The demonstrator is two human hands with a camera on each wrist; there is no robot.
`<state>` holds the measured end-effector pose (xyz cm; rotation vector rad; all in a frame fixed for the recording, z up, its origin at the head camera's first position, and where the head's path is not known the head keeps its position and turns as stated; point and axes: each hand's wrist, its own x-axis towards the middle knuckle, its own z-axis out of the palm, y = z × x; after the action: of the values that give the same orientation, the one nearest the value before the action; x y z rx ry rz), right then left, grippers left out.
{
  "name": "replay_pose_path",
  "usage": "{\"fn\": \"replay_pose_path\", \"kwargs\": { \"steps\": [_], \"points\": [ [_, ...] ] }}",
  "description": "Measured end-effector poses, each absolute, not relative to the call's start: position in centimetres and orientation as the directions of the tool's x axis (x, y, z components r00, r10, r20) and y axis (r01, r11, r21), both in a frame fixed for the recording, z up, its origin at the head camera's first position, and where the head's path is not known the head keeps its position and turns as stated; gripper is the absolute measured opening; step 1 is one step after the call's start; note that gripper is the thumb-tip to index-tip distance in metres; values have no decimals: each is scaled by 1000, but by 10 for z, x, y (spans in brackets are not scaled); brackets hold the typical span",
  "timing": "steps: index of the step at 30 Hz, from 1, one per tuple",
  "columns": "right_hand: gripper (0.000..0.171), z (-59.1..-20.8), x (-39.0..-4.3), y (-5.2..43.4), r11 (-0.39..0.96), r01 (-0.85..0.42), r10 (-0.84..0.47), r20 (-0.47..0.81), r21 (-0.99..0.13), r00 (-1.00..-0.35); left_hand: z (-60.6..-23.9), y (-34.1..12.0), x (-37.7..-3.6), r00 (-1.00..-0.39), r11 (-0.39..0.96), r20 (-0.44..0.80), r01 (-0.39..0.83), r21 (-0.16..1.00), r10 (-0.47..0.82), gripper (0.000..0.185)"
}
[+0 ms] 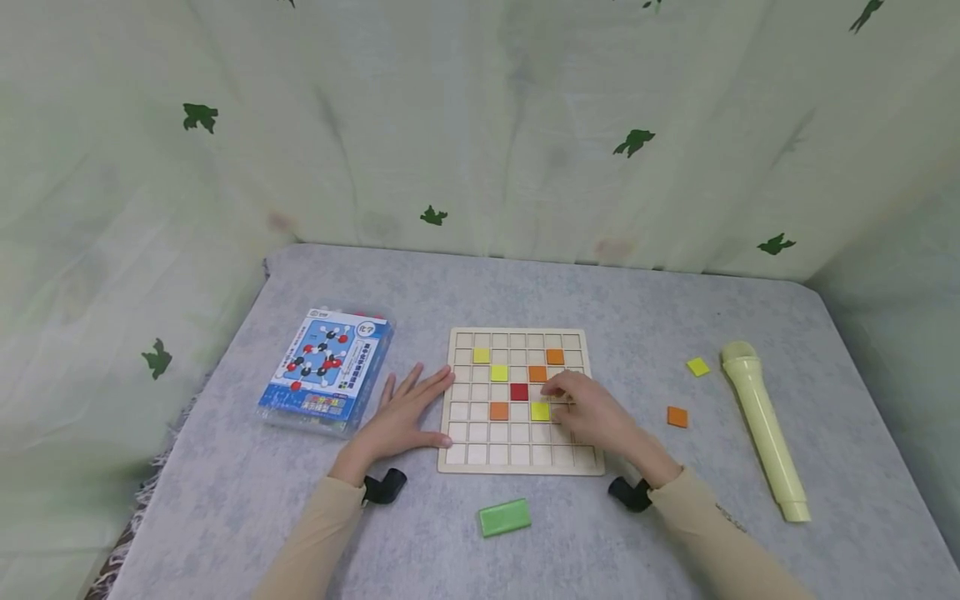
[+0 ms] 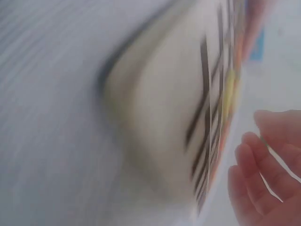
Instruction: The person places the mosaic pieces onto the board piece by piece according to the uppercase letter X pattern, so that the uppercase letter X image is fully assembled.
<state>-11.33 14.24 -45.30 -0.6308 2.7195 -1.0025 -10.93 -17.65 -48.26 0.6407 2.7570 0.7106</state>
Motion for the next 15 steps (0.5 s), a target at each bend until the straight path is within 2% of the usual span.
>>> {"fn": "replay_pose_path", "kwargs": {
  "steps": [3,8,11,15],
  "points": [
    [26,-452,-111,172,668,-305,-390,30,-679,-920,-483,-176,-110,-878,786,-103,360,502,468,96],
    [29,-456,-99,232,720,-293,-292,108,-629,-950,-482,-176,-110,-878,785,-103,359,504,467,95],
    [29,-459,-91,261,758,-239,-232,92,-607,-968,-482,-176,-110,-879,785,-102,357,507,466,96],
    [30,-463,-84,284,769,-210,-215,64,-604,-974,-481,-176,-109,-879,780,-98,357,513,467,96]
  ]
}}
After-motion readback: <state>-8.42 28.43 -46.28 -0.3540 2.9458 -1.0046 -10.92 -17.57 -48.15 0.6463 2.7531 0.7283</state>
